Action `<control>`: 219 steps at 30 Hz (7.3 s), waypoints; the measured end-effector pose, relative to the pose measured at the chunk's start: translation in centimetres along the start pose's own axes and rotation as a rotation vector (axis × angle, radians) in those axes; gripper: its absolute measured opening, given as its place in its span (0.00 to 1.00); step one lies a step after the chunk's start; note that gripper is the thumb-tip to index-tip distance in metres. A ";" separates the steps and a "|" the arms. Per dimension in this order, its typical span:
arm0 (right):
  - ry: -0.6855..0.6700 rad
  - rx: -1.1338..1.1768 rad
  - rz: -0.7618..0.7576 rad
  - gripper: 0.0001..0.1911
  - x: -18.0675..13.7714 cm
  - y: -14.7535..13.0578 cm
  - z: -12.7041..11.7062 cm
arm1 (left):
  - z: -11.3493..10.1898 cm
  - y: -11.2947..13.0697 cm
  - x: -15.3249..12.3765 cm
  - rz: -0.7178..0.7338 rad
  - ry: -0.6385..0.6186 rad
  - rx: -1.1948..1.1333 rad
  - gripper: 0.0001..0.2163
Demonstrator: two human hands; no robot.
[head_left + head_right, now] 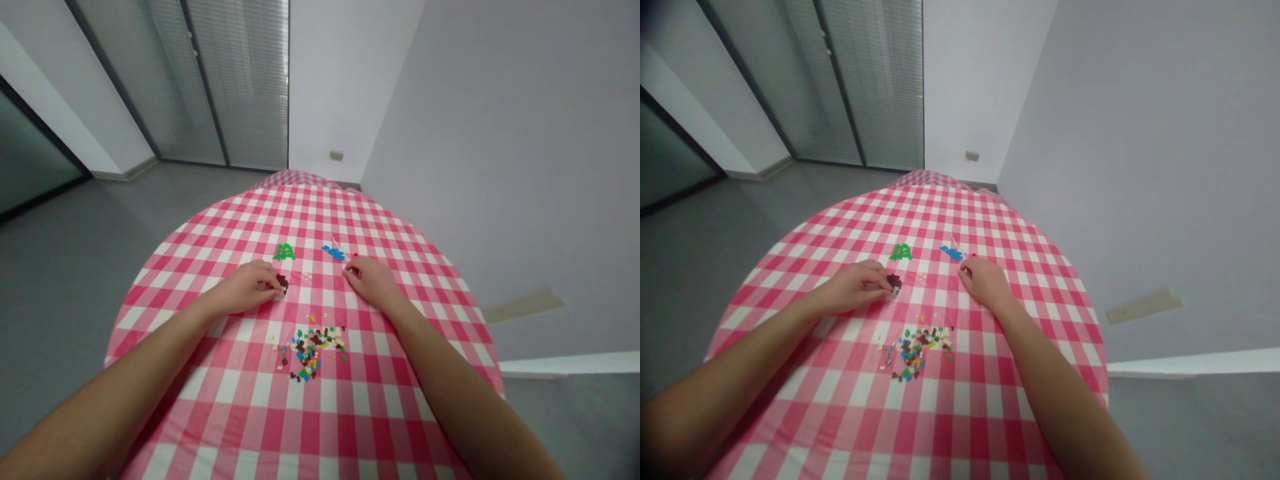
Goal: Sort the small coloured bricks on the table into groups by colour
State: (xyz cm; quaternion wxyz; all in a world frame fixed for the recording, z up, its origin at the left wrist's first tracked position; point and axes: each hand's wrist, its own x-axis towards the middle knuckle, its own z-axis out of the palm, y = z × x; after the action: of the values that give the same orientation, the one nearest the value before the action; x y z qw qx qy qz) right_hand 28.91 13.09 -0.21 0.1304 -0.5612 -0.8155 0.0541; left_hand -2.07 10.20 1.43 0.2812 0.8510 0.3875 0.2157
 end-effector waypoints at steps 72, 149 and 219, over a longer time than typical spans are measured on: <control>0.086 0.108 0.085 0.11 0.7 0.1 2.1 | 2.5 2.4 0.1 -0.024 0.142 -0.063 0.09; 0.133 0.160 0.162 0.15 0.8 0.1 2.6 | 2.5 3.7 -0.3 0.022 -0.247 -0.217 0.05; 0.113 0.133 0.185 0.15 0.8 -0.4 2.5 | 2.5 3.1 0.1 -0.063 -0.091 -0.173 0.05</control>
State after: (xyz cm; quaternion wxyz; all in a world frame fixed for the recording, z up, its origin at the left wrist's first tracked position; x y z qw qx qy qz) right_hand 27.65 13.81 -2.42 0.2075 -0.6264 -0.7462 0.0880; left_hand 1.10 7.84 1.61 0.3775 0.8198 0.3810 0.2007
